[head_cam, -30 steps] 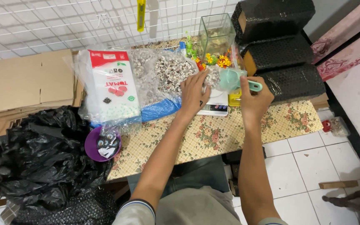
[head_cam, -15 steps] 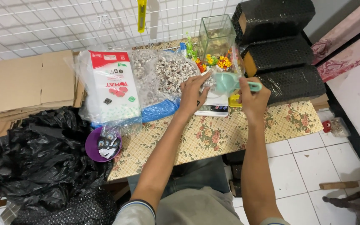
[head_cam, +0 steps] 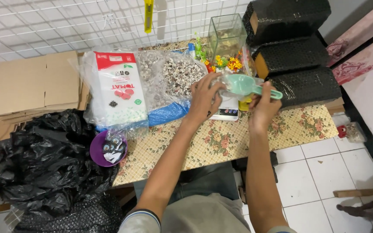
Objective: Packaging fish food by scooping it from a large bag into smaller bags and weighing them on a scale.
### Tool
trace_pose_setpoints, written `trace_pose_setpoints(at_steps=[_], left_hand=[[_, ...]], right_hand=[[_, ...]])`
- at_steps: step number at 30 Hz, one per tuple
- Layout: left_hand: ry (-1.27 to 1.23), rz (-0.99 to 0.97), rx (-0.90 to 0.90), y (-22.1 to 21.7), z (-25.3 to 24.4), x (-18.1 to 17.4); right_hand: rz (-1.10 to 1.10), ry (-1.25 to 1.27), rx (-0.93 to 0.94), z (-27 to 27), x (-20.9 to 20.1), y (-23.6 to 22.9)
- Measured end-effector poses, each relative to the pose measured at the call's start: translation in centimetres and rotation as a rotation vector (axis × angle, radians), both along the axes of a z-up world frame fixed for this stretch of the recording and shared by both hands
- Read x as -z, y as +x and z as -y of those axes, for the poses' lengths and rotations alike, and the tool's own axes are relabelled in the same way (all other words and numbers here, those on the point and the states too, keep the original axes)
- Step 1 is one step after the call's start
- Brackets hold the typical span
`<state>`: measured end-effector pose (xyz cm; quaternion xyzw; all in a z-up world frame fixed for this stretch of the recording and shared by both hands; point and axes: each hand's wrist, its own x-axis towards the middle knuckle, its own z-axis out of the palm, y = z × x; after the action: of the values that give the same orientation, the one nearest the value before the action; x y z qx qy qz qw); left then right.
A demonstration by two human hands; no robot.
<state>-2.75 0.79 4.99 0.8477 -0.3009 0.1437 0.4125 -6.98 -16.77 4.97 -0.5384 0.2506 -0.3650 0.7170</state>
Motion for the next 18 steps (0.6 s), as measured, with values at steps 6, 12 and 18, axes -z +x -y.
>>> trace_pose_setpoints(at_steps=[6, 12, 18], left_hand=[[-0.033, 0.044, 0.119, -0.1, 0.4, -1.0], [-0.001, 0.085, 0.043, 0.8, 1.6, 1.9], [-0.059, 0.097, -0.06, 1.6, 1.9, 3.0]], right_hand=[[0.098, -0.044, 0.021, 1.3, -0.1, -0.6], [0.15, -0.1, 0.035, 2.9, 0.9, 0.1], [0.144, -0.08, 0.04, 1.3, -0.5, -0.8]])
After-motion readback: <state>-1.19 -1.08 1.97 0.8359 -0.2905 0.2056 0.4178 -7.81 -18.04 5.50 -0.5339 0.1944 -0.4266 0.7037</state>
